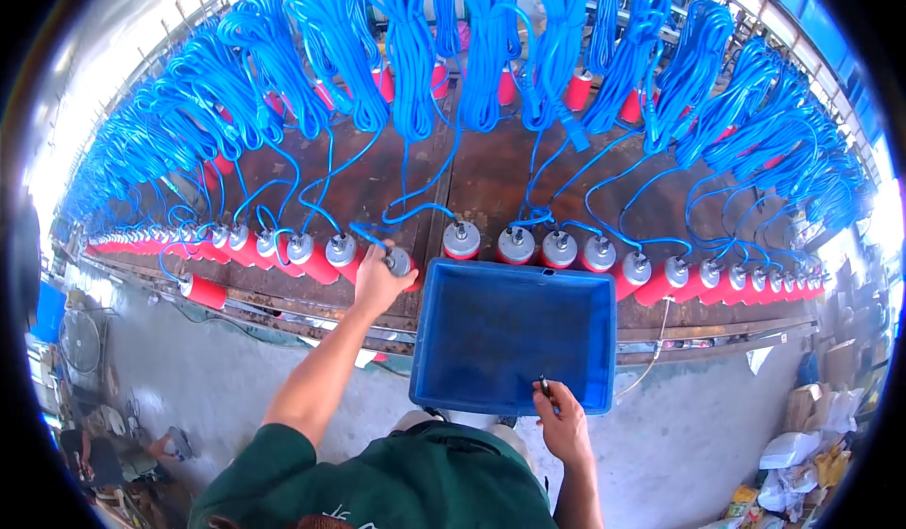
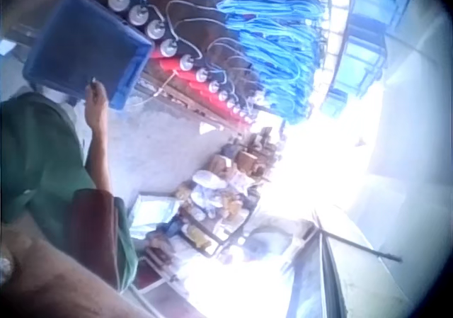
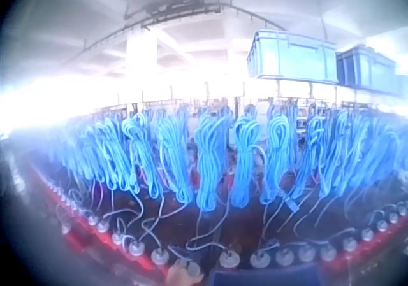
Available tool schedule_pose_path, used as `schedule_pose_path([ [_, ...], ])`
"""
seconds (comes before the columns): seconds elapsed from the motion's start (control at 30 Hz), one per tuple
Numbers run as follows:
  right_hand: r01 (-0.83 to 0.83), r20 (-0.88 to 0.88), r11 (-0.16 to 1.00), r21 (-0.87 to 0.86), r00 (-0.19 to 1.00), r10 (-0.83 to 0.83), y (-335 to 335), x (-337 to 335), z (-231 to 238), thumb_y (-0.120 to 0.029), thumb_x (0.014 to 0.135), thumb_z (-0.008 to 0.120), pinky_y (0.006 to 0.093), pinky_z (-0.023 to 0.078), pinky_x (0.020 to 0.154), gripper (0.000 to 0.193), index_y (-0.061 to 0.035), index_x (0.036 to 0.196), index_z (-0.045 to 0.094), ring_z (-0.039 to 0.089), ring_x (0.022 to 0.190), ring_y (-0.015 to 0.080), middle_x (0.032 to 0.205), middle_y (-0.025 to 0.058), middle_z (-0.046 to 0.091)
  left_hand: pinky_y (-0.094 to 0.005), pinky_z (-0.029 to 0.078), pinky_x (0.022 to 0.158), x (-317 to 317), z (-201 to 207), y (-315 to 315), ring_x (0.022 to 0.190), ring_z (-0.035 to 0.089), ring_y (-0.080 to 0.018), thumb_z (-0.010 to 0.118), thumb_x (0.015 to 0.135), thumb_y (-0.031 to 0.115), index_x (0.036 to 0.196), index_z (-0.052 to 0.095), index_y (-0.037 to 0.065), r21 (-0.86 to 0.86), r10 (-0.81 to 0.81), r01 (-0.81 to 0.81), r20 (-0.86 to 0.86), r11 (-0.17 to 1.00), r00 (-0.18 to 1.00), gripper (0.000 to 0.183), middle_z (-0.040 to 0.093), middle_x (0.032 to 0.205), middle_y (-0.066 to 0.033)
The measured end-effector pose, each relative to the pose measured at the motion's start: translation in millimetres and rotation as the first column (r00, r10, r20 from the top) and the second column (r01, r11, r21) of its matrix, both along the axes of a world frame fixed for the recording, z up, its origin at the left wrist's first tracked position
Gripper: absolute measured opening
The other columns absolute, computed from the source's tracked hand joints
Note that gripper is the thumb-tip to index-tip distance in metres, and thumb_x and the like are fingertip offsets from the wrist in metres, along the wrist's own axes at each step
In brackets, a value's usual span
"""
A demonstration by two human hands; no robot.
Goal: The person picks up red cylinders from a long table, inserts a small brush into the open end of each cylinder to coat the interior, and then places the finished cylinders into a blue plastic bin.
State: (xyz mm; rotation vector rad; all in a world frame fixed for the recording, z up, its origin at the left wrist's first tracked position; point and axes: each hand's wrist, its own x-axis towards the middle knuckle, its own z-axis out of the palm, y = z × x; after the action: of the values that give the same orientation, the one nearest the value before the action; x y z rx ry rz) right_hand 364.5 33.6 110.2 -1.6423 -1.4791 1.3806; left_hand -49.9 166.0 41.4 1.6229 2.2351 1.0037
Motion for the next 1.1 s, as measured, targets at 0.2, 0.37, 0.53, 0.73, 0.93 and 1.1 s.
schedule_pose_path([
  [0.2,-0.036,-0.167,0.993,-0.113,0.986,0.017,7.8,5.0,-1.0,-0.019,0.108,0.066,0.0292,0.054,0.071,0.036,-0.0017,0.139,0.061,0.063,0.081,0.014,0.092,0.006,0.068,-0.0444,0.061,0.086,22.3,93.4,-50.6,0.098,0.076,-0.0353,0.098,0.073,0.033,0.128,0.067,0.002,0.061,0.0,-0.007,0.128,0.998,0.992,0.07,0.076,0.104,-0.0171],
  [0.37,-0.219,-0.112,0.974,0.06,0.968,0.225,17.1,-9.8,9.7,-0.002,0.091,0.072,0.0329,0.055,0.078,0.052,-0.001,0.139,0.051,0.063,0.081,0.0166,0.095,0.0097,0.069,-0.0307,0.056,0.078,25.6,142.8,-88.0,0.088,0.065,-0.0099,0.097,0.079,0.013,0.132,0.067,0.005,0.177,0.034,-0.12,0.423,0.977,0.906,0.061,0.071,0.101,-0.0014],
  [0.53,-0.254,-0.04,0.967,0.012,0.966,0.254,21.5,-14.7,7.8,-0.002,0.091,0.066,0.0338,0.056,0.084,0.042,0.0025,0.133,0.061,0.068,0.09,0.0191,0.107,0.0117,0.07,-0.0305,0.062,0.076,20.5,113.9,-115.2,0.091,0.07,-0.0158,0.092,0.084,0.009,0.131,0.063,0.003,0.222,-0.046,-0.294,0.862,0.93,0.504,0.056,0.07,0.109,-0.004],
  [0.73,-0.273,-0.048,0.96,0.063,0.96,0.276,18.3,-9.0,0.8,-0.002,0.093,0.068,0.0364,0.057,0.084,0.042,0.0007,0.135,0.063,0.069,0.087,0.0234,0.104,0.0171,0.072,-0.0499,0.072,0.057,36.7,58.8,-136.2,0.098,0.079,-0.0378,0.085,0.09,0.022,0.133,0.057,-0.003,-0.069,0.151,-0.312,0.957,0.947,0.248,0.057,0.074,0.116,-0.0193],
  [0.93,-0.177,-0.135,0.98,0.095,0.973,0.189,22.1,-16.6,3.9,-0.006,0.099,0.073,0.032,0.056,0.074,0.025,0.003,0.122,0.067,0.067,0.076,0.0186,0.092,0.0128,0.072,-0.0518,0.071,0.075,37.9,23.1,-143.6,0.107,0.078,-0.0375,0.073,0.098,0.048,0.138,0.057,-0.001,-0.222,0.246,-0.185,0.962,0.957,0.118,0.065,0.074,0.125,-0.0227],
  [1.1,-0.174,-0.186,0.981,0.085,0.964,0.188,33.9,-32.1,7.1,-0.011,0.103,0.074,0.0282,0.05,0.063,0.024,0.0037,0.122,0.071,0.063,0.069,0.0118,0.084,0.0067,0.07,-0.052,0.065,0.097,41.6,13.7,-144.4,0.122,0.073,-0.0361,0.06,0.105,0.052,0.14,0.057,0.001,-0.192,0.191,-0.047,0.981,0.98,-0.025,0.062,0.071,0.134,-0.0224],
])
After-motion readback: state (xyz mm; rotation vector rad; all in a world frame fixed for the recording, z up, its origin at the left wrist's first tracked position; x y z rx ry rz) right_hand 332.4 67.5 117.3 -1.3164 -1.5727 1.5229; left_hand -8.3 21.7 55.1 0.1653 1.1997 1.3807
